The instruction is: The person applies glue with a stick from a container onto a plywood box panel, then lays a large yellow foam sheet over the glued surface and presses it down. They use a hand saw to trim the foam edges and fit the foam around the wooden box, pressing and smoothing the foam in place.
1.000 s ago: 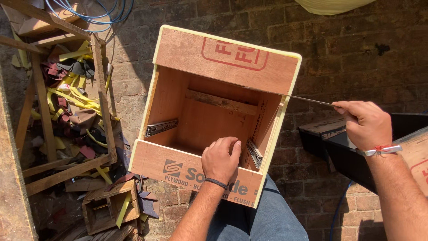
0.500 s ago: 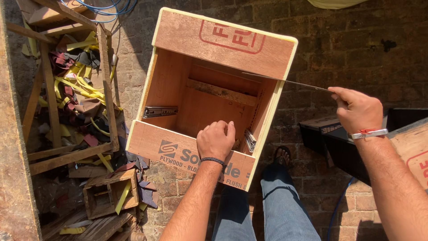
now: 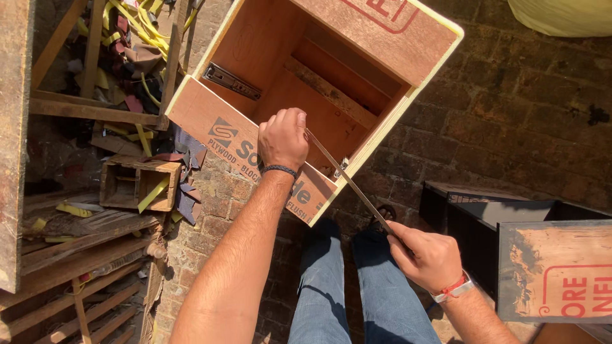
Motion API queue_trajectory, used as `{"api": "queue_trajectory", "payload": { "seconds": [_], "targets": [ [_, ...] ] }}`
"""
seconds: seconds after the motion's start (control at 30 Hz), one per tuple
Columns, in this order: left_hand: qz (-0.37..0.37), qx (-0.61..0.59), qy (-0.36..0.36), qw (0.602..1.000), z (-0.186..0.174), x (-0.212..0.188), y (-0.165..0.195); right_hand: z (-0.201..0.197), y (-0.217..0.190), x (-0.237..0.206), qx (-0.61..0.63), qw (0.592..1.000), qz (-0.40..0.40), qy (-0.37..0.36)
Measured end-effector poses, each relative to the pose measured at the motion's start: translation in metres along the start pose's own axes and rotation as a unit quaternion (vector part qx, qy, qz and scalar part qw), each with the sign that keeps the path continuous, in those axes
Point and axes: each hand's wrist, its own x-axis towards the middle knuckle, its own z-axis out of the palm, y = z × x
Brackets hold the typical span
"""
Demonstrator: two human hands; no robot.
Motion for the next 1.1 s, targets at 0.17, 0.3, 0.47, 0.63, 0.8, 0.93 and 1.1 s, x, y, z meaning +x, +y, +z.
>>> {"api": "queue_trajectory", "payload": {
  "seconds": [0.17,0.3,0.47,0.63,0.8,0.93,1.1],
  "targets": [
    [-0.036,-0.117,0.177,0.977,0.002,-0.002,-0.012,0.001,0.006,-0.001,-0.051,0.996,-0.013,-0.069],
    [-0.044,-0.135,0.148,0.979,0.007,-0.004,-0.017,0.002,0.012,-0.001,-0.084,0.992,-0.04,-0.087],
    [-0.048,-0.104,0.126,0.985,0.011,-0.004,-0.018,0.003,0.013,-0.003,-0.095,0.991,-0.064,-0.073],
    [-0.056,-0.09,0.11,0.988,0.011,-0.002,-0.018,0.0,0.012,-0.004,-0.117,0.988,-0.061,-0.083],
    [-0.057,-0.099,0.112,0.987,0.012,-0.002,-0.018,-0.001,0.01,0.001,-0.114,0.986,-0.07,-0.097],
    [-0.049,-0.1,0.121,0.986,0.015,-0.002,-0.02,0.016,0.008,0.023,-0.127,0.983,-0.093,-0.095],
    [-0.049,-0.125,0.123,0.983,0.018,-0.003,-0.023,0.034,0.008,0.05,-0.133,0.982,-0.122,-0.06]
  ]
}}
